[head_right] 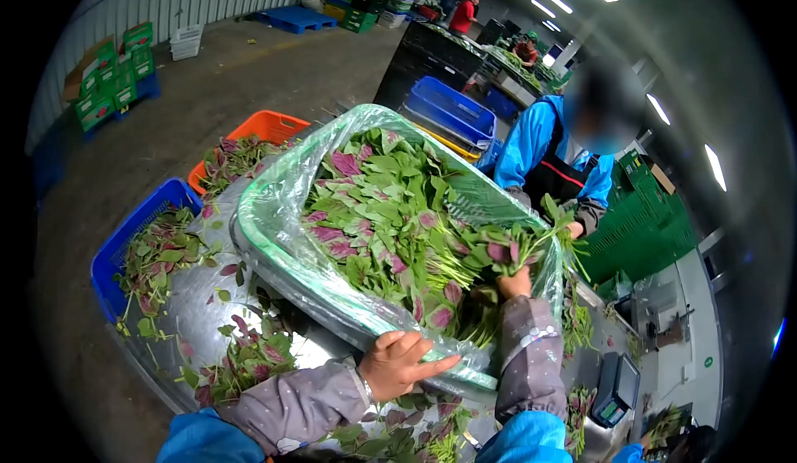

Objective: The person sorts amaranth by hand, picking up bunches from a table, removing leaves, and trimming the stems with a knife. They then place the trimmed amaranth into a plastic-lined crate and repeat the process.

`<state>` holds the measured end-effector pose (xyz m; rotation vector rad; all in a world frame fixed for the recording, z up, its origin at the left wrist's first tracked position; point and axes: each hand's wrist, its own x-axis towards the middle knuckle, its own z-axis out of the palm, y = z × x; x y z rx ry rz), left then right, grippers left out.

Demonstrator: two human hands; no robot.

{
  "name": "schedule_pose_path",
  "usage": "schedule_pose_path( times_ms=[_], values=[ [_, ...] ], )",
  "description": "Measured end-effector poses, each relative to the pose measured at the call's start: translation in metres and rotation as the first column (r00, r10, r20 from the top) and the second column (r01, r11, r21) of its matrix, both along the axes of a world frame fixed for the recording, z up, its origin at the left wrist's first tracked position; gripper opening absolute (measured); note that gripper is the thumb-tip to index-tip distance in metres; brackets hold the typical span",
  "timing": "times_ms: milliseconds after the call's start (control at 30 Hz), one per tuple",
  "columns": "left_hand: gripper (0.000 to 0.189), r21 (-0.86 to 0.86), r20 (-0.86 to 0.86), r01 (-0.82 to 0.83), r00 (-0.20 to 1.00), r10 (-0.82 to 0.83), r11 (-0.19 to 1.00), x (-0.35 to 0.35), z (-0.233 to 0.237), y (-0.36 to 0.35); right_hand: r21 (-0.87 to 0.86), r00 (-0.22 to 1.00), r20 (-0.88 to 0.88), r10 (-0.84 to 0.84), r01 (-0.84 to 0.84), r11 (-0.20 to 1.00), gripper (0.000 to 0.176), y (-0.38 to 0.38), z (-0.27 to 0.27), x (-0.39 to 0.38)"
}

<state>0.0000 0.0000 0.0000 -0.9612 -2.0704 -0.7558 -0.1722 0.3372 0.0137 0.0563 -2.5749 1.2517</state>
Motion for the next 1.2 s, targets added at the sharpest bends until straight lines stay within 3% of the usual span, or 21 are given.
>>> schedule_pose_path(
  times_ms=[67,100,167,233,300,333,367,433,500,533,567,633,700,767,833,933,967,1033,1100,1133,1200],
  values=[
    [0.059,0.047,0.042,0.024,0.999,-0.026,0.999,-0.009,0.004,0.007,-0.075,0.999,-0.002,-0.052,0.051,0.996,0.086,0.005,0.027,-0.002],
    [0.061,-0.045,0.065,0.082,0.995,-0.079,0.996,0.002,-0.003,-0.033,-0.291,0.993,-0.02,-0.114,0.103,0.951,0.087,-0.031,0.003,0.018],
    [0.059,-0.021,0.054,0.086,0.995,-0.085,0.996,0.005,0.003,-0.023,-0.21,0.912,-0.359,-0.201,0.131,0.969,0.07,-0.006,0.04,0.029],
    [0.063,-0.015,0.076,0.064,0.995,-0.063,0.998,0.013,0.01,-0.014,-0.348,0.867,-0.275,-0.416,0.314,0.884,0.06,0.026,0.085,0.045],
    [0.067,-0.055,0.054,0.024,0.998,-0.021,0.998,0.013,0.008,-0.012,-0.377,0.806,-0.378,-0.454,0.314,0.871,0.053,0.049,0.114,0.066],
    [0.067,-0.081,0.088,0.021,0.996,-0.013,0.997,0.016,0.01,-0.011,-0.482,0.74,-0.442,-0.508,0.282,0.83,0.046,0.056,0.128,0.077],
    [0.067,-0.076,0.124,0.043,0.992,-0.033,0.996,0.02,0.015,-0.013,-0.619,0.797,-0.434,-0.42,0.075,0.782,0.033,0.029,0.153,0.108],
    [0.065,-0.062,0.147,0.06,0.988,-0.05,0.996,0.02,0.014,-0.014,-0.748,0.867,-0.269,-0.419,0.087,0.658,0.019,0.031,0.178,0.153],
    [0.062,-0.08,0.229,0.084,0.971,-0.064,0.993,0.033,0.037,-0.021,-0.837,0.958,-0.207,-0.2,-0.067,0.543,0.016,0.044,0.189,0.201],
    [0.061,-0.044,0.222,0.136,0.967,-0.123,0.99,0.038,0.047,-0.025,-0.814,0.942,-0.25,-0.224,-0.08,0.575,0.016,0.063,0.182,0.216],
    [0.057,0.034,0.24,0.143,0.96,-0.147,0.989,0.042,0.05,-0.025,-0.788,0.924,-0.301,-0.236,-0.102,0.607,0.016,0.079,0.174,0.231],
    [0.044,0.328,0.372,0.136,0.891,-0.26,0.935,0.07,0.065,-0.03,-0.904,0.939,-0.287,-0.191,-0.199,0.379,0.019,0.039,0.161,0.271],
    [0.036,0.558,0.512,0.195,0.684,-0.519,0.807,0.102,0.083,-0.032,-0.961,0.964,-0.221,0.146,-0.241,0.133,0.027,0.001,0.14,0.31],
    [0.033,0.64,0.659,0.202,0.352,-0.665,0.741,0.127,0.088,-0.017,-0.9,0.735,-0.419,0.534,-0.415,-0.134,0.027,-0.026,0.124,0.332],
    [0.039,0.651,0.722,0.312,0.026,-0.691,0.692,0.141,0.09,0.002,-0.797,0.595,-0.604,0.53,-0.454,-0.399,0.022,-0.041,0.09,0.333],
    [0.059,0.585,0.794,0.475,-0.171,-0.583,0.658,0.16,0.068,0.03,-0.832,0.59,-0.551,0.59,-0.342,-0.436,0.017,-0.05,0.057,0.343],
    [0.064,0.658,0.751,0.372,-0.383,-0.537,0.655,0.171,0.07,0.03,-0.905,0.762,-0.426,0.488,-0.37,-0.211,0.015,-0.038,0.031,0.345],
    [0.067,0.812,0.468,0.079,-0.679,-0.565,0.578,0.187,0.061,0.025,-0.84,0.596,-0.541,0.593,-0.354,-0.411,0.013,-0.068,0.02,0.355],
    [0.064,0.79,0.523,0.161,-0.68,-0.514,0.591,0.194,0.029,0.033,-0.901,0.73,-0.421,0.539,-0.269,-0.34,0.012,-0.085,0.007,0.373],
    [0.056,0.774,0.559,0.168,-0.632,-0.536,0.61,0.201,0.017,0.036,-0.866,0.709,-0.476,0.521,-0.273,-0.419,0.013,-0.095,-0.007,0.374],
    [0.044,0.749,0.6,0.191,-0.603,-0.526,0.635,0.22,-0.005,0.042,-0.914,0.781,-0.391,0.488,-0.269,-0.302,0.02,-0.104,-0.026,0.39]
  ],
)
